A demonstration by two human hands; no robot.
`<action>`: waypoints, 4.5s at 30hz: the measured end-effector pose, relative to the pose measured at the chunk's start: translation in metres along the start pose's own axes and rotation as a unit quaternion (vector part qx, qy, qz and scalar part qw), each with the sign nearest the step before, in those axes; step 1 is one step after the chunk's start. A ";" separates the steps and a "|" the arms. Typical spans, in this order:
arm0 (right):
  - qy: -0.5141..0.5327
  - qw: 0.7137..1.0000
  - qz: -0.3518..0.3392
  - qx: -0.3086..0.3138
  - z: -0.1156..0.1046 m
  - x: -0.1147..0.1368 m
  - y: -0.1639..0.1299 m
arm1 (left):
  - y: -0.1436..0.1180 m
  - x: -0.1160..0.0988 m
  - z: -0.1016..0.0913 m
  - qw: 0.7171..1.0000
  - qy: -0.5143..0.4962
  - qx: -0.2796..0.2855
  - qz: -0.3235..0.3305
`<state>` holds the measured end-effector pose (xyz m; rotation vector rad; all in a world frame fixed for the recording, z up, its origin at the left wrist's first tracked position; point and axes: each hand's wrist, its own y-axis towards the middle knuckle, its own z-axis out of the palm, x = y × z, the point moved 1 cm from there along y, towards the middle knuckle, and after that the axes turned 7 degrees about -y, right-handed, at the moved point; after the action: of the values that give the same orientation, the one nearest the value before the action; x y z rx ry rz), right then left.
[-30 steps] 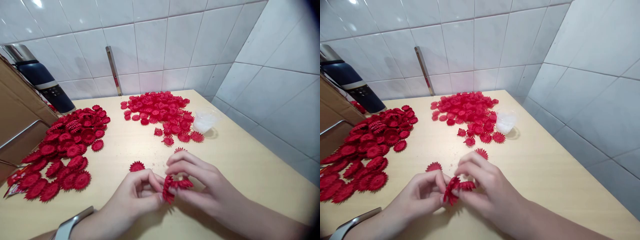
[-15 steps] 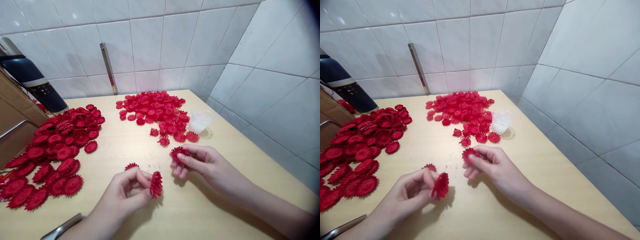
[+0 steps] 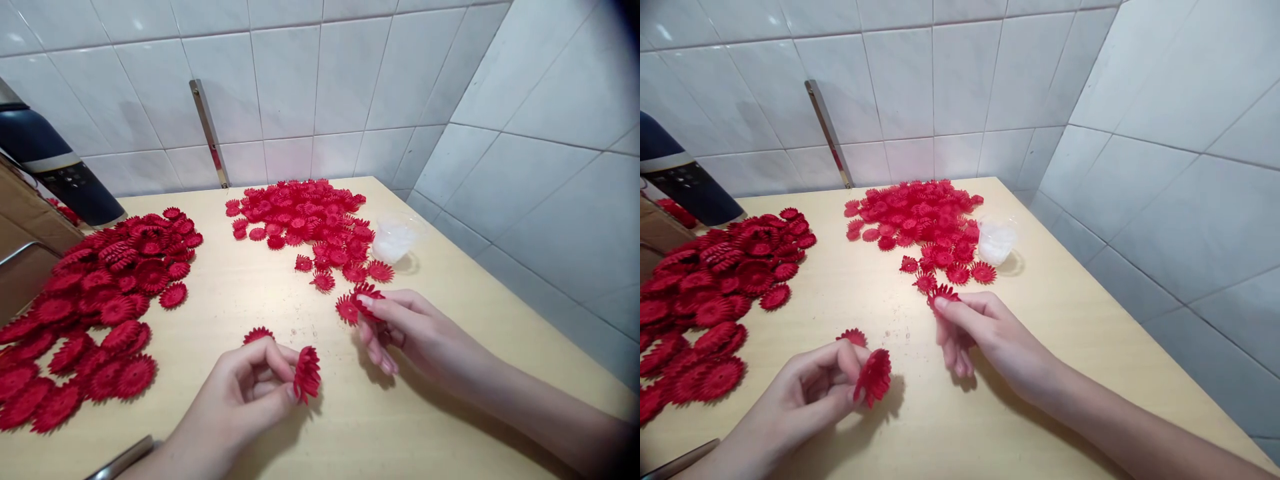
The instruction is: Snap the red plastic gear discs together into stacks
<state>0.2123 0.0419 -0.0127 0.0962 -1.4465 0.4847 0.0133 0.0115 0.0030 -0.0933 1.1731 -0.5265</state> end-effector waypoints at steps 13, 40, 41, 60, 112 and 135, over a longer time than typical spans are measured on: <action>-0.091 0.995 -0.010 -0.032 -0.002 0.002 -0.001 | 0.000 0.001 -0.003 0.998 0.056 -0.001 0.001; -0.207 0.976 -0.021 0.064 0.014 0.008 -0.009 | -0.003 -0.008 -0.004 0.997 -0.032 0.028 -0.065; -0.207 0.976 -0.026 0.065 0.014 0.007 -0.009 | -0.004 -0.009 -0.002 0.998 -0.003 0.013 -0.063; -0.195 0.976 -0.032 0.091 0.030 0.002 -0.018 | -0.002 -0.003 0.010 0.984 0.137 0.047 -0.103; -0.377 0.861 -0.338 -0.047 0.038 0.008 -0.025 | 0.001 0.000 0.003 0.983 0.181 0.040 0.001; -0.260 0.957 -0.116 0.047 0.031 0.013 -0.020 | -0.007 -0.008 0.007 0.939 0.332 0.038 0.079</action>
<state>0.1916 0.0167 0.0086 0.4958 -1.8961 0.3454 0.0150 0.0076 0.0151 0.2652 1.7987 -0.4708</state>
